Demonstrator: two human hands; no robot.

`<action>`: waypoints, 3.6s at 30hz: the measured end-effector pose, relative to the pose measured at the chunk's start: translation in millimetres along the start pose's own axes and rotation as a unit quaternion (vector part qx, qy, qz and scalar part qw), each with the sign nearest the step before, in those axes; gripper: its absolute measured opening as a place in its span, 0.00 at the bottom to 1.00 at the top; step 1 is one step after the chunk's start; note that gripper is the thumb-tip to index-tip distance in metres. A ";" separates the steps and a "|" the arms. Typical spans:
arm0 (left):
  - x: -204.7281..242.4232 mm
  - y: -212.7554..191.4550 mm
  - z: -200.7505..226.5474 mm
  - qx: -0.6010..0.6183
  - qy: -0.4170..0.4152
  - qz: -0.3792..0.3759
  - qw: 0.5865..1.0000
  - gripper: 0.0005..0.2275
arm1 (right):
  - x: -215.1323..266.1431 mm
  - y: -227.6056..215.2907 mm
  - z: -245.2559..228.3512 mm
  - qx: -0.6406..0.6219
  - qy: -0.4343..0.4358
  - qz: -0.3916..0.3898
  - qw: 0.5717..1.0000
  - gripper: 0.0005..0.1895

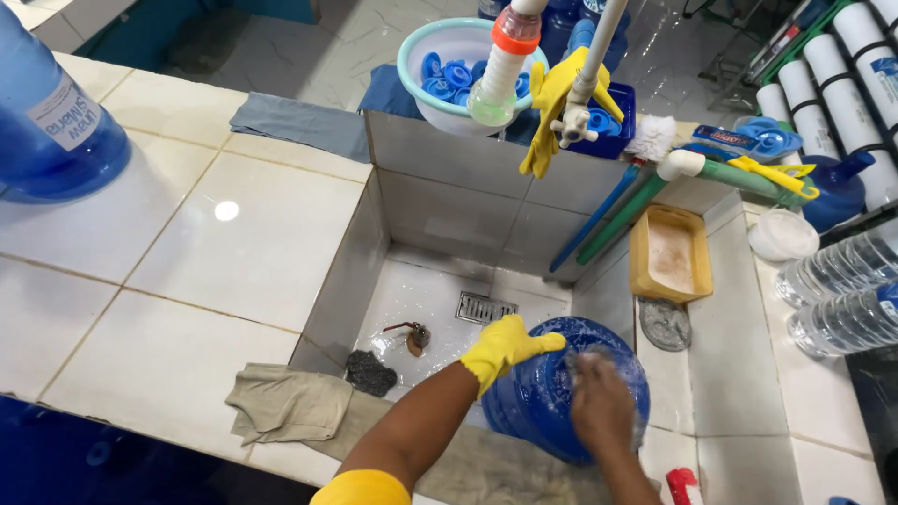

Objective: The person scrubs the exterior of a large blue water jug with a steel wool pad in a tiled sink. They rinse the jug under running water, then use a long-handled brush to scrub the interior. The person rinses the jug again and repeats the scrubbing and rinsing process.

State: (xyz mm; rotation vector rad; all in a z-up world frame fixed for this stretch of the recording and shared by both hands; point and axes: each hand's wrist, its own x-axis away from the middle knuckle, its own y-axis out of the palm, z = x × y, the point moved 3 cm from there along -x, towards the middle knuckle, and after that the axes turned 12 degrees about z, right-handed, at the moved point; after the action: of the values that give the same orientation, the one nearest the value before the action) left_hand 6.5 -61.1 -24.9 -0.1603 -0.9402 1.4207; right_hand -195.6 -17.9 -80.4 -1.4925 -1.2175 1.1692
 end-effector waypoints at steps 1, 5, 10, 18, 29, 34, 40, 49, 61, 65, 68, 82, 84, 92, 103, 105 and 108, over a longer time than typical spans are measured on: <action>-12.6 7.1 0.0 0.006 0.023 -0.008 1.000 0.43 | 12.7 -5.1 -16.0 -0.063 -0.053 -0.029 0.996 0.21; -68.8 74.0 -19.1 0.232 0.184 -0.032 0.955 0.39 | -2.3 -36.6 -32.5 0.058 -0.080 -0.184 0.978 0.27; -41.1 76.2 -35.4 0.280 0.089 0.022 0.956 0.42 | -116.3 112.9 54.6 0.051 -0.189 0.054 0.979 0.21; 1.8 62.1 -36.4 0.109 0.024 0.073 0.991 0.54 | -127.5 74.6 -24.4 0.040 -0.237 -0.159 0.958 0.26; 51.8 15.8 -6.8 0.229 -0.067 -0.002 0.971 0.55 | -173.0 71.4 -19.3 0.092 -0.046 -0.294 0.950 0.32; 47.7 23.7 -11.4 0.302 -0.030 0.017 0.953 0.55 | -111.9 42.8 -75.9 0.042 -0.334 -0.159 0.928 0.20; 36.8 -1.9 -7.6 0.230 0.003 -0.041 0.972 0.45 | -151.6 80.2 11.2 0.026 -0.001 -0.192 0.981 0.28; -18.0 18.1 26.4 0.161 0.020 -0.154 0.975 0.49 | 17.0 52.1 41.3 -0.006 -0.181 -0.082 0.980 0.32; 31.7 69.4 -39.0 0.265 0.093 0.184 0.942 0.37 | -91.8 30.8 -60.0 0.007 -0.333 -0.128 0.934 0.19; 58.5 56.0 -32.6 0.235 0.029 0.131 0.963 0.35 | -134.2 -14.3 -46.5 0.052 0.080 -0.286 0.953 0.34; 38.5 90.6 -54.0 0.233 0.107 0.216 0.942 0.43 | -91.1 33.4 -67.6 0.063 -0.224 -0.172 0.957 0.25; 42.2 67.4 -64.6 0.265 0.077 0.076 0.958 0.43 | -55.3 31.9 -35.4 -0.079 -0.232 -0.105 0.964 0.18; 43.7 53.8 -53.1 0.274 0.101 0.057 0.955 0.43 | -59.8 24.3 -7.3 -0.098 -0.248 -0.077 0.961 0.17; 34.9 -24.5 6.0 0.008 0.014 -0.024 1.000 0.46 | -6.6 2.3 2.3 -0.146 -0.151 -0.202 0.956 0.39; -0.1 19.9 -1.4 0.034 0.110 -0.063 0.991 0.38 | 7.6 32.8 32.0 -0.071 -0.040 -0.036 0.996 0.26; -10.7 44.4 -12.9 0.064 0.178 -0.003 0.982 0.37 | 13.9 28.0 27.7 -0.047 -0.067 -0.038 0.996 0.23; 0.1 43.4 -15.5 0.224 0.142 0.003 0.964 0.38 | 9.1 28.8 30.4 -0.050 -0.058 -0.066 0.995 0.22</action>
State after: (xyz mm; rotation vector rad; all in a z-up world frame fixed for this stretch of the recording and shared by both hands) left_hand -16.8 -45.6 -61.5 -0.0259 -0.3700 1.5325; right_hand -219.4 -11.7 -115.5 -1.4101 -1.4488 1.1334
